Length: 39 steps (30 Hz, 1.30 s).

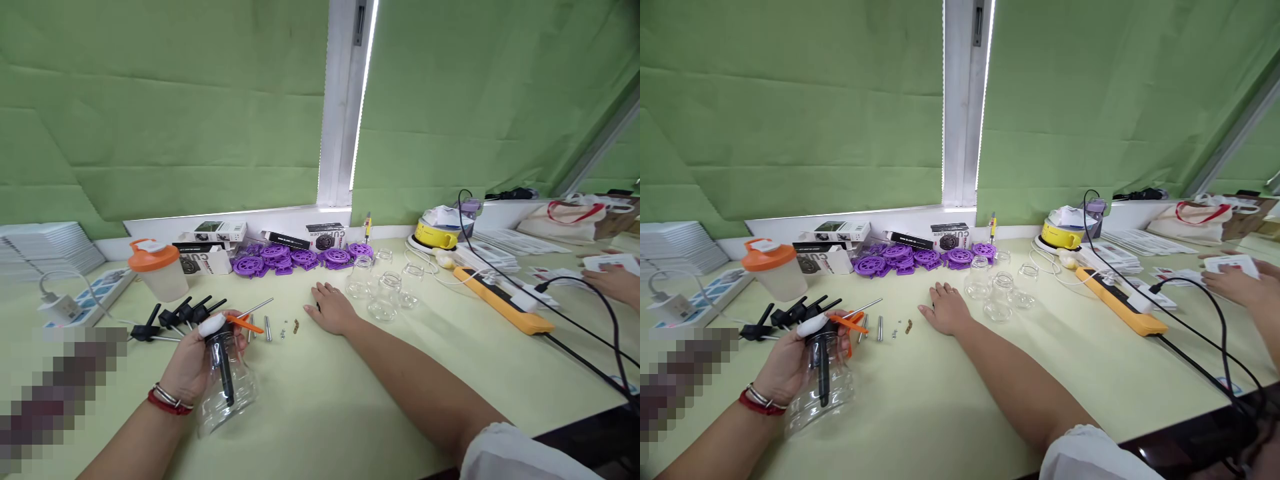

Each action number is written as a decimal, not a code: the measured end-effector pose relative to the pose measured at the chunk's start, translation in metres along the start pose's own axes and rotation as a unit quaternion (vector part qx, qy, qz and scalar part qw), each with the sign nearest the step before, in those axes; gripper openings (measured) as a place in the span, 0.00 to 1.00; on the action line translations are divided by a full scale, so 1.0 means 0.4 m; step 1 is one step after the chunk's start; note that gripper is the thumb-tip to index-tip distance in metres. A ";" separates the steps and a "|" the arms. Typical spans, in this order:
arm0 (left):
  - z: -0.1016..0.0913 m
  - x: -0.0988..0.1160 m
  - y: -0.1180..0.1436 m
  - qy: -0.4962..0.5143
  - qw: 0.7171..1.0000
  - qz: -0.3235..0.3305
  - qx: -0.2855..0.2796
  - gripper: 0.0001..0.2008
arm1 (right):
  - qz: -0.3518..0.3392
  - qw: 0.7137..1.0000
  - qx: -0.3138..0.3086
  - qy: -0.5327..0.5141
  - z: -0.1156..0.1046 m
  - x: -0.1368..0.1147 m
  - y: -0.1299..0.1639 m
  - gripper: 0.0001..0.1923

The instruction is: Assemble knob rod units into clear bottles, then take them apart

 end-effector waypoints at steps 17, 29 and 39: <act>0.002 0.013 0.004 0.001 1.000 0.011 -0.012 0.08 | -0.037 0.997 0.057 0.026 -0.059 -0.072 0.042 0.38; 0.013 0.021 0.007 0.005 0.999 0.010 -0.029 0.08 | -0.106 0.993 0.047 -0.017 0.066 -0.278 0.047 0.27; 0.016 0.023 0.012 0.019 0.999 0.012 -0.033 0.07 | -0.098 0.995 -0.004 -0.003 0.091 -0.260 -0.004 0.26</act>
Point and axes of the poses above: each hand's wrist, its own y-axis away from the middle knuckle, its own z-axis out of the palm, x = y × z, the point moved 10 cm from there along -y, towards the middle knuckle, and after that the axes turned 4 degrees about -y, right-handed, at the moved point
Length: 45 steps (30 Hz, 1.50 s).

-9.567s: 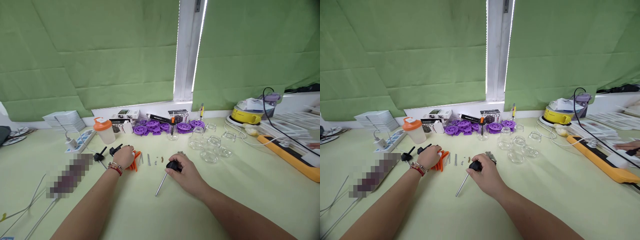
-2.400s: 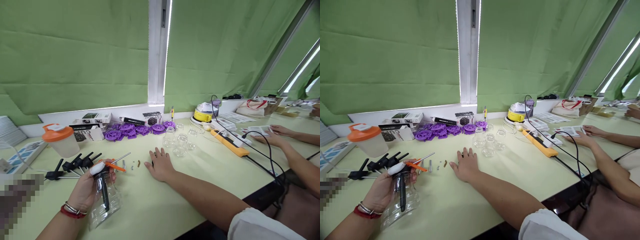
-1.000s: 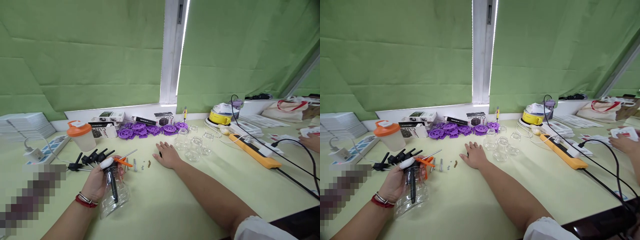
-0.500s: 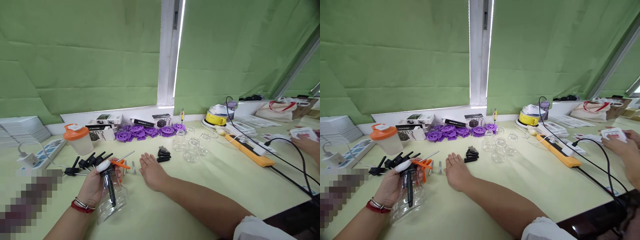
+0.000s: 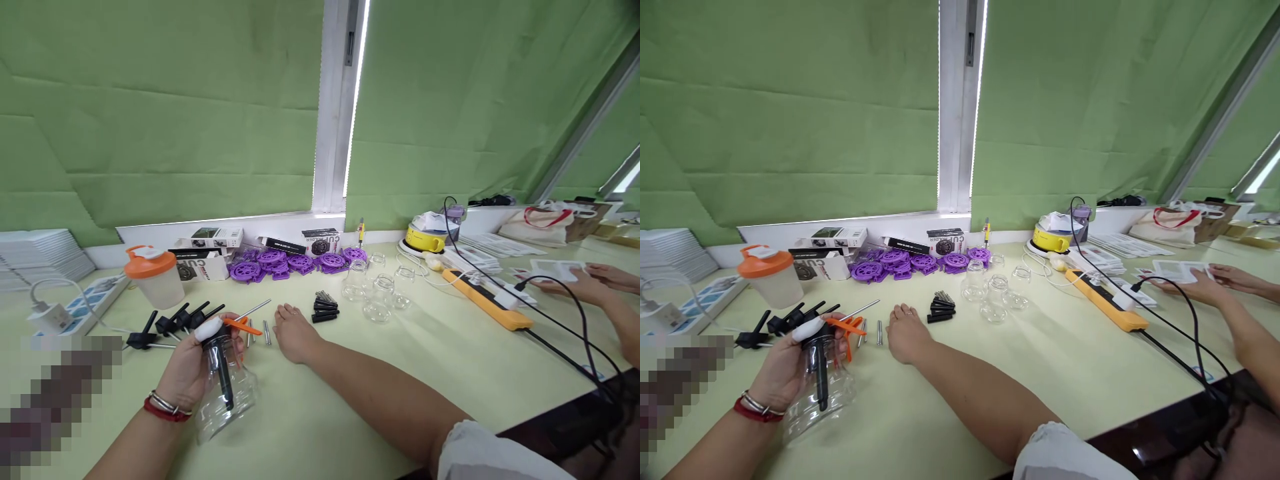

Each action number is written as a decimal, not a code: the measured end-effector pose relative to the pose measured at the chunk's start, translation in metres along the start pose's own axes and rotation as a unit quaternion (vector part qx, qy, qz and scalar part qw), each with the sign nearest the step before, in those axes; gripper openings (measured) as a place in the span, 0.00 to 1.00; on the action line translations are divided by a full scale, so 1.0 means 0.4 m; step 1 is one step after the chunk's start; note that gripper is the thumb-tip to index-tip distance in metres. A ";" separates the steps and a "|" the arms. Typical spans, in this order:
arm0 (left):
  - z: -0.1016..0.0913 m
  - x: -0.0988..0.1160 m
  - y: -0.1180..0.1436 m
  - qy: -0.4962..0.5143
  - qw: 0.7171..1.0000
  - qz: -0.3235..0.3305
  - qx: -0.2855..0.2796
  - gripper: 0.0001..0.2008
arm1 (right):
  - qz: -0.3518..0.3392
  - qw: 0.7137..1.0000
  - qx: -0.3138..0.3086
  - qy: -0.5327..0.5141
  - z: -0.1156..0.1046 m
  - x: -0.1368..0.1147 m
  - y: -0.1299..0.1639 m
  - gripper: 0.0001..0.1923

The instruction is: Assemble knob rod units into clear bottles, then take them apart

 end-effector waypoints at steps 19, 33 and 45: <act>-0.025 0.019 -0.002 0.000 0.999 0.007 0.040 0.10 | 0.038 0.999 0.031 0.014 0.008 0.096 -0.132 0.26; -0.034 0.021 -0.002 0.002 0.999 0.010 0.051 0.10 | 0.103 0.982 0.133 -0.087 -0.134 0.148 -0.057 0.31; -0.026 0.018 0.004 -0.003 0.999 0.003 0.040 0.08 | 0.161 0.981 0.081 -0.071 -0.139 0.320 0.075 0.29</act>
Point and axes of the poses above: each hand's wrist, its own y-axis away from the middle knuckle, its own z-axis out of the palm, x = y × z, the point moved 10 cm from there along -y, towards the middle knuckle, and after that the axes turned 4 degrees about -y, right-handed, at the moved point
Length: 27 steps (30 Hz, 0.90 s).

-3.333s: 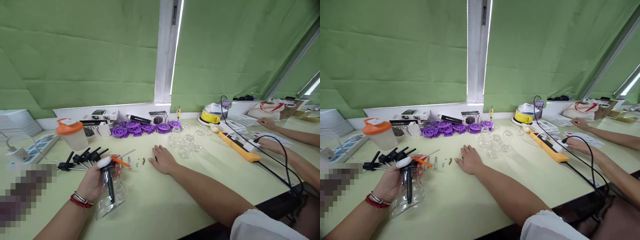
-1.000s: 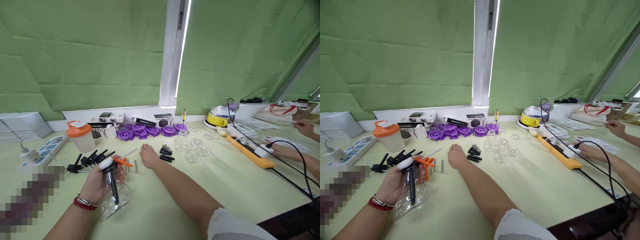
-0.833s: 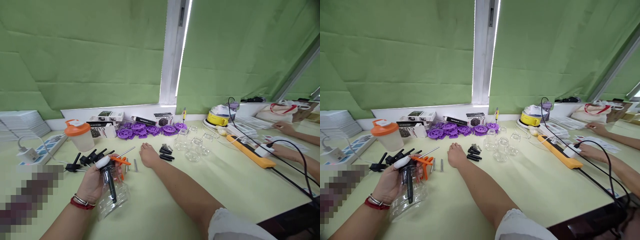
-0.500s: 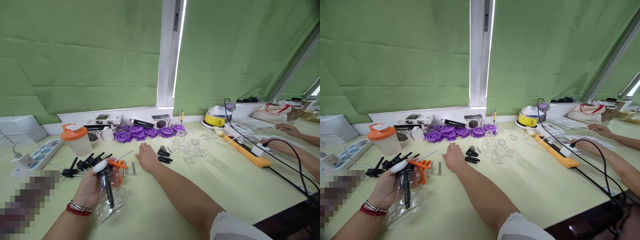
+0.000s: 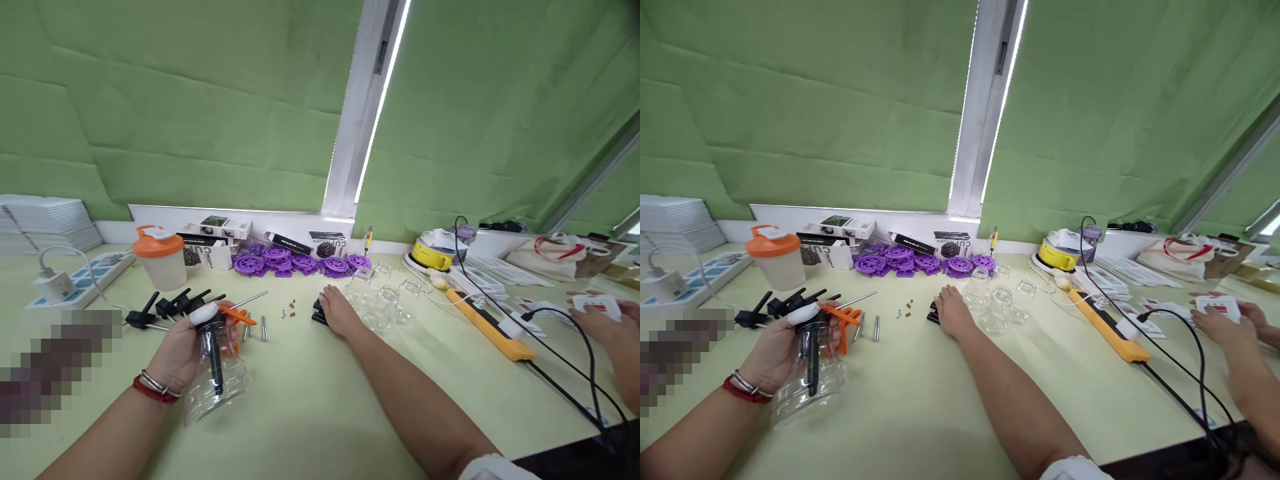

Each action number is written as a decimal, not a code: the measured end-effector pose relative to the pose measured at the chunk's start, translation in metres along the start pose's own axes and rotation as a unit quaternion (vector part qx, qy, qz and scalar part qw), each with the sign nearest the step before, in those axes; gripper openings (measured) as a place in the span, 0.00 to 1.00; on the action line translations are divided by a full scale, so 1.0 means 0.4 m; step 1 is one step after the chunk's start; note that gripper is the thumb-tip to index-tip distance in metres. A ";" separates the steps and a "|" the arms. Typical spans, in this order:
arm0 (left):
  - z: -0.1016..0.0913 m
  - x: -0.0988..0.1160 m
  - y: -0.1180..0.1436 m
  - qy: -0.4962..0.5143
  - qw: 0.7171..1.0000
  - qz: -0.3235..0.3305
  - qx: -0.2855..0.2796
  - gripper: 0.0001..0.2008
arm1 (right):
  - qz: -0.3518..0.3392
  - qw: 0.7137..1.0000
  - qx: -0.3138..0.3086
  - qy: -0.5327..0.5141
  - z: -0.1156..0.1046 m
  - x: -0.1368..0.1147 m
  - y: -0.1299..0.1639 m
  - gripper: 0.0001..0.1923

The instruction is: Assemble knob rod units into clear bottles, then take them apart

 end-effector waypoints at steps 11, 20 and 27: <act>0.006 -0.004 -0.006 0.028 1.000 0.003 -0.012 0.08 | -0.022 0.999 -0.037 -0.014 0.029 -0.016 -0.010 0.27; 0.002 -0.003 -0.011 0.026 1.000 0.009 -0.015 0.08 | -0.045 0.998 -0.037 0.017 0.017 -0.051 0.011 0.30; -0.036 0.059 0.000 0.065 0.995 0.061 0.050 0.07 | -0.240 0.956 -0.167 -0.016 0.131 -0.336 0.190 0.33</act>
Point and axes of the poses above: each hand's wrist, its own y-axis away from the middle knuckle, its own z-axis out of the palm, x = y × z, the point moved 10 cm from there along -y, towards the middle knuckle, and after that the axes turned 4 degrees about -y, right-handed, at the moved point
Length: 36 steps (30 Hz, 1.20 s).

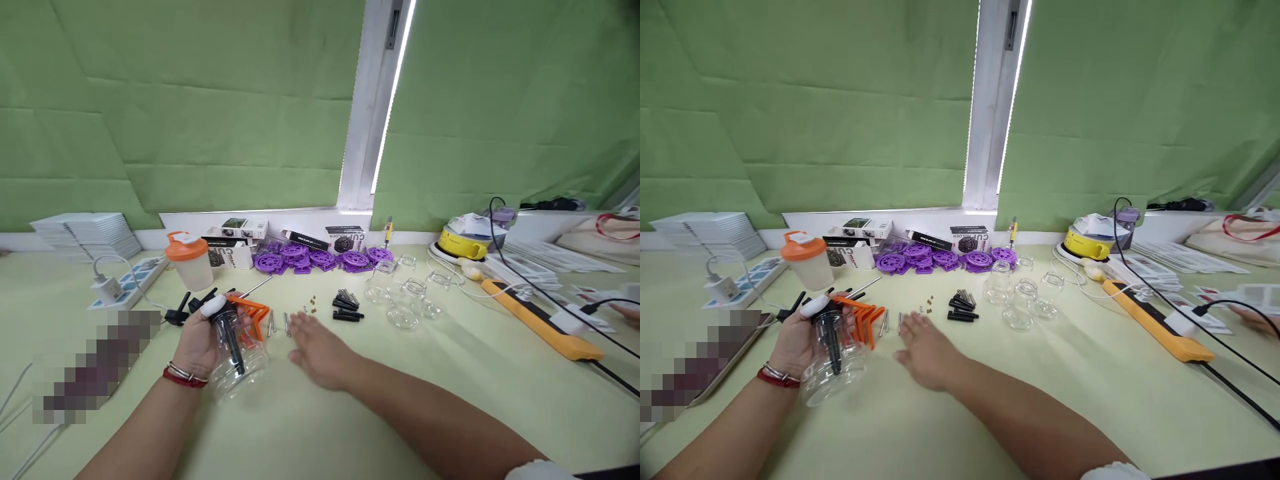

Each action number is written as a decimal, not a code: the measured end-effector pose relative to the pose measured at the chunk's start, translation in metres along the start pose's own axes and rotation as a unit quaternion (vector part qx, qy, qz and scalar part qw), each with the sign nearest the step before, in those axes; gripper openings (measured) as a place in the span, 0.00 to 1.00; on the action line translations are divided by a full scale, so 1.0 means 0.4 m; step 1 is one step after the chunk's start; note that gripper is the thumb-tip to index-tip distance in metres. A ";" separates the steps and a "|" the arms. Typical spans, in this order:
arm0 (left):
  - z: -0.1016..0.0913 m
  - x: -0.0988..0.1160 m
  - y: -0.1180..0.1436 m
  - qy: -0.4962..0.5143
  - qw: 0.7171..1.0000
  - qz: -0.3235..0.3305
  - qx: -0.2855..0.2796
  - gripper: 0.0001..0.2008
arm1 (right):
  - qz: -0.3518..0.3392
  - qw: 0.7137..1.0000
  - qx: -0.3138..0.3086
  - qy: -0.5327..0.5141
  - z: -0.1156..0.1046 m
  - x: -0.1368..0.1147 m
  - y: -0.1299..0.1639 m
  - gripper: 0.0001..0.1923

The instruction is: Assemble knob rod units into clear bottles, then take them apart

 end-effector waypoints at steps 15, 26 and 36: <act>-0.013 0.015 -0.007 0.010 1.000 -0.003 -0.002 0.08 | 0.040 0.999 0.020 0.027 0.064 -0.040 -0.132 0.39; -0.048 0.123 0.003 0.079 0.994 0.067 -0.015 0.11 | 0.006 0.992 0.106 0.068 0.004 -0.070 -0.179 0.35; -0.085 0.171 0.006 0.153 0.973 0.144 -0.098 0.10 | -0.102 0.993 0.026 0.047 0.105 -0.190 -0.243 0.29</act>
Point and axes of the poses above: each hand's wrist, its own y-axis away from the middle knuckle, its own z-axis out of the palm, x = y × z, the point moved 10 cm from there along -y, towards the middle knuckle, and after that the axes turned 4 degrees about -y, right-handed, at the moved point
